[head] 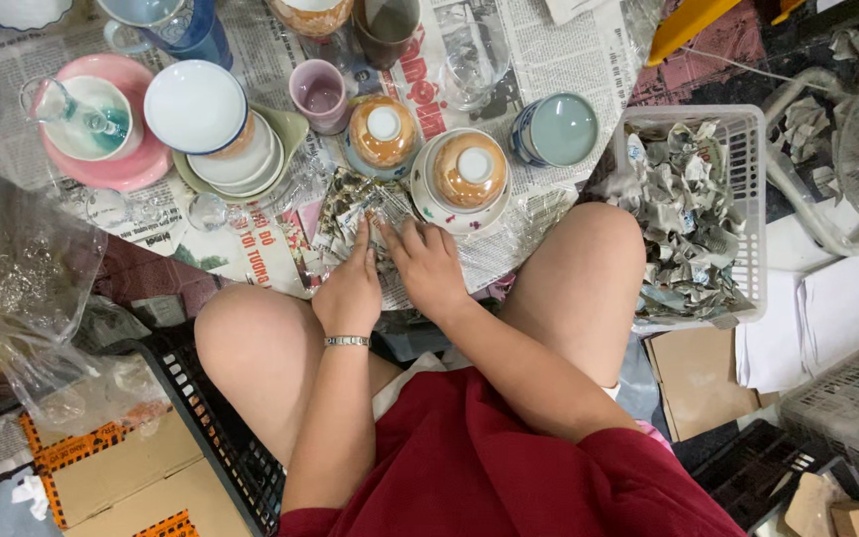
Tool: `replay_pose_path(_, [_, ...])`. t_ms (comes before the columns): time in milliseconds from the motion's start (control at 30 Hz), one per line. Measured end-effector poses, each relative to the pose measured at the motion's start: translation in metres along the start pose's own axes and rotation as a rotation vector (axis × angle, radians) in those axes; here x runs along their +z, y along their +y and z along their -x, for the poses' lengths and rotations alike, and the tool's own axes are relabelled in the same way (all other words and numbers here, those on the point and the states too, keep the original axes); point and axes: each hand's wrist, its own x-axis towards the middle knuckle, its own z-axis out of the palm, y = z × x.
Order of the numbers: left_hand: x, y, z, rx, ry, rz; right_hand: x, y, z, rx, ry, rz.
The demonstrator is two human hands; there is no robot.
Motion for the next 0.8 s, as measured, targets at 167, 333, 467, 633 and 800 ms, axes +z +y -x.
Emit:
replay_pose_path(167, [0.001, 0.003, -0.004, -0.016, 0.038, -0.023, -0.004, -0.001, -0.006, 0.018, 0.001, -0.025])
replay_pose_path(333, [0.003, 0.003, 0.004, 0.061, 0.124, 0.005, -0.026, -0.007, -0.011, 0.067, -0.013, -0.064])
replay_pose_path(467, [-0.003, 0.001, 0.014, 0.067, 0.232, -0.018, -0.072, -0.012, -0.018, 0.006, 0.028, -0.043])
replay_pose_path(633, [-0.014, -0.003, 0.023, 0.15, 0.365, 0.139, -0.149, 0.006, -0.045, -0.149, 0.041, -0.145])
replay_pose_path(800, [-0.022, 0.0, 0.025, 0.373, 0.457, 0.302, -0.175, 0.081, -0.167, -0.182, 0.211, -0.214])
